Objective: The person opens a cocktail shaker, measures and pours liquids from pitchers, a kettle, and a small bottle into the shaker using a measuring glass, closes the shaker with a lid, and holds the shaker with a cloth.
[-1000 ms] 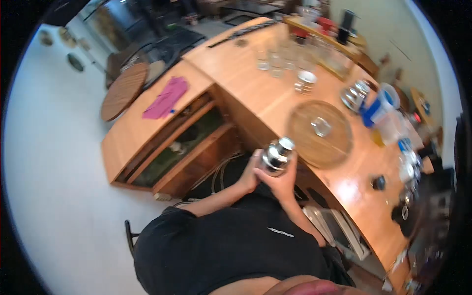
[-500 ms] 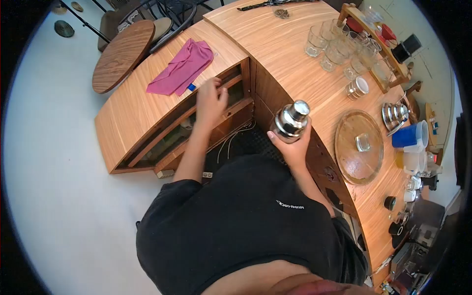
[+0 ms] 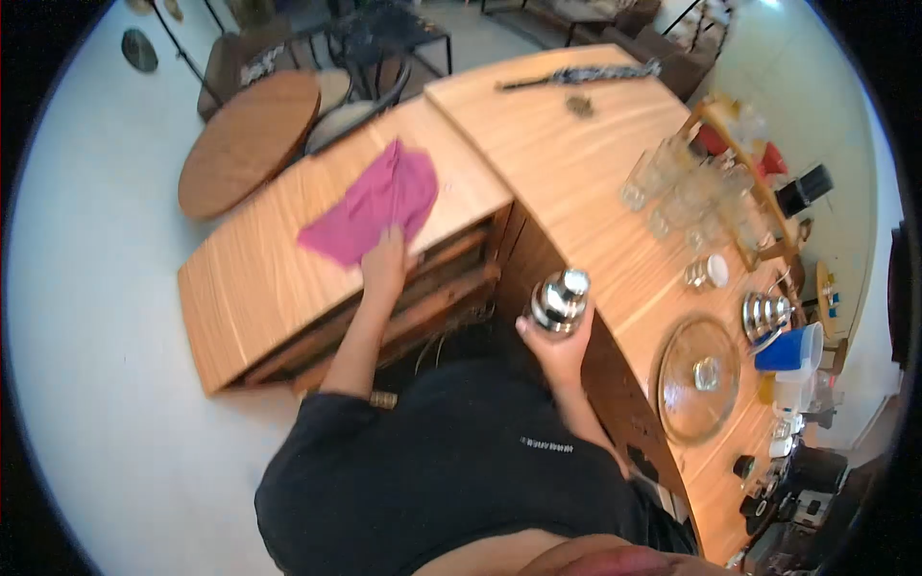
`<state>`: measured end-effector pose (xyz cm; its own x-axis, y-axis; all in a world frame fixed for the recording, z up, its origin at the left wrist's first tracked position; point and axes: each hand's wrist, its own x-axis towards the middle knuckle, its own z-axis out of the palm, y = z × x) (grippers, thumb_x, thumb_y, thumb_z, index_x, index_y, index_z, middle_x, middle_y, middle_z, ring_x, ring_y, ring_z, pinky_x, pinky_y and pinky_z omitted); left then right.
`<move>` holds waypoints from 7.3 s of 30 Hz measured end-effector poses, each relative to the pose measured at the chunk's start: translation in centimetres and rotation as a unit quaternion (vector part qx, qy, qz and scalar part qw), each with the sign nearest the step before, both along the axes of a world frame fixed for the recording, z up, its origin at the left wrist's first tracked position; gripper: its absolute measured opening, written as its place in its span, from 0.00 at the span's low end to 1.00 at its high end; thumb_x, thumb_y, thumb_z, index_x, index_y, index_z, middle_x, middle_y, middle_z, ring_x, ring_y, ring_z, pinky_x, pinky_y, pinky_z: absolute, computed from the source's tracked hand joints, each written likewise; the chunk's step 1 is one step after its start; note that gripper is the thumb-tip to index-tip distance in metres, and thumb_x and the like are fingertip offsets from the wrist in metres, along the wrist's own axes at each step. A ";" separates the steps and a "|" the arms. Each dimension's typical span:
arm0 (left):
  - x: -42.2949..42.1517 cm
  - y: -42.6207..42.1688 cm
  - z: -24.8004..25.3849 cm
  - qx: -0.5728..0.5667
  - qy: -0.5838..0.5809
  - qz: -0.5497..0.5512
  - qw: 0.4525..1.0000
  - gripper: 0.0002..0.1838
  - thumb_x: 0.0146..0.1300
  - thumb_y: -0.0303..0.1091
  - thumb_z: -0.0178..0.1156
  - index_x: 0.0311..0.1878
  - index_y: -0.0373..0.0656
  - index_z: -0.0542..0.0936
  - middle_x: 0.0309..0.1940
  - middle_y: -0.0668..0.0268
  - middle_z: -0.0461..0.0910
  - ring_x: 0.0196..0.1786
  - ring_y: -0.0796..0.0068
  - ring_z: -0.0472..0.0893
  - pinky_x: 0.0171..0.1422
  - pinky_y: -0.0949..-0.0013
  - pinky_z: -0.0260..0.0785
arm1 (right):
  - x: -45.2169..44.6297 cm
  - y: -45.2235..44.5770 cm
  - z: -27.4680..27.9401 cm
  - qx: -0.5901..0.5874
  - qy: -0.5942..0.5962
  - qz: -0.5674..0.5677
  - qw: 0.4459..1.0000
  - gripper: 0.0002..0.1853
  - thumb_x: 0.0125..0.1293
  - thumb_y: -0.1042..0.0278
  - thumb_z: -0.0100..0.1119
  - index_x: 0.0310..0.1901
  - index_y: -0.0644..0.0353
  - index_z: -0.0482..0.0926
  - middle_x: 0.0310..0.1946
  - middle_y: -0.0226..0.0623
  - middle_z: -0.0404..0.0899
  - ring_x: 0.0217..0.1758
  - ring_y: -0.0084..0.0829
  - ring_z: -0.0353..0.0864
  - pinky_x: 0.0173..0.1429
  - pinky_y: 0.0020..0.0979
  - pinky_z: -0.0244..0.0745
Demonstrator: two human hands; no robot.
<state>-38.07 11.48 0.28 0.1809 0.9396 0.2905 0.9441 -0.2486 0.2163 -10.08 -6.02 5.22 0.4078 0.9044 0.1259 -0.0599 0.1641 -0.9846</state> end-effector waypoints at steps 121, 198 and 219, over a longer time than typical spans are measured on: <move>29.2 -22.9 21.2 -0.136 -0.004 -0.540 0.830 0.16 0.62 0.32 0.61 0.53 0.42 0.80 0.39 0.53 0.85 0.39 0.52 0.85 0.42 0.59 0.75 | 13.6 -21.6 5.4 -0.001 -0.105 -0.142 0.984 0.45 0.45 0.63 0.89 0.59 0.62 0.65 0.54 0.42 0.79 0.61 0.30 0.79 0.66 0.36 0.74; 32.3 -21.7 5.0 -0.630 -0.675 -0.311 0.226 0.10 0.71 0.33 0.57 0.52 0.43 0.75 0.44 0.47 0.81 0.49 0.45 0.84 0.55 0.42 0.80 | 7.6 -22.0 2.5 -0.053 -0.096 -0.235 0.966 0.46 0.51 0.59 0.86 0.66 0.72 0.71 0.59 0.48 0.82 0.64 0.30 0.79 0.70 0.34 0.72; 23.1 -27.5 4.4 -0.630 -0.696 -0.268 0.217 0.08 0.70 0.37 0.57 0.48 0.48 0.76 0.43 0.62 0.77 0.49 0.54 0.79 0.56 0.50 0.74 | -2.6 -28.0 3.4 -0.070 -0.109 -0.235 0.963 0.47 0.52 0.56 0.84 0.68 0.67 0.69 0.58 0.50 0.82 0.62 0.34 0.82 0.66 0.34 0.76</move>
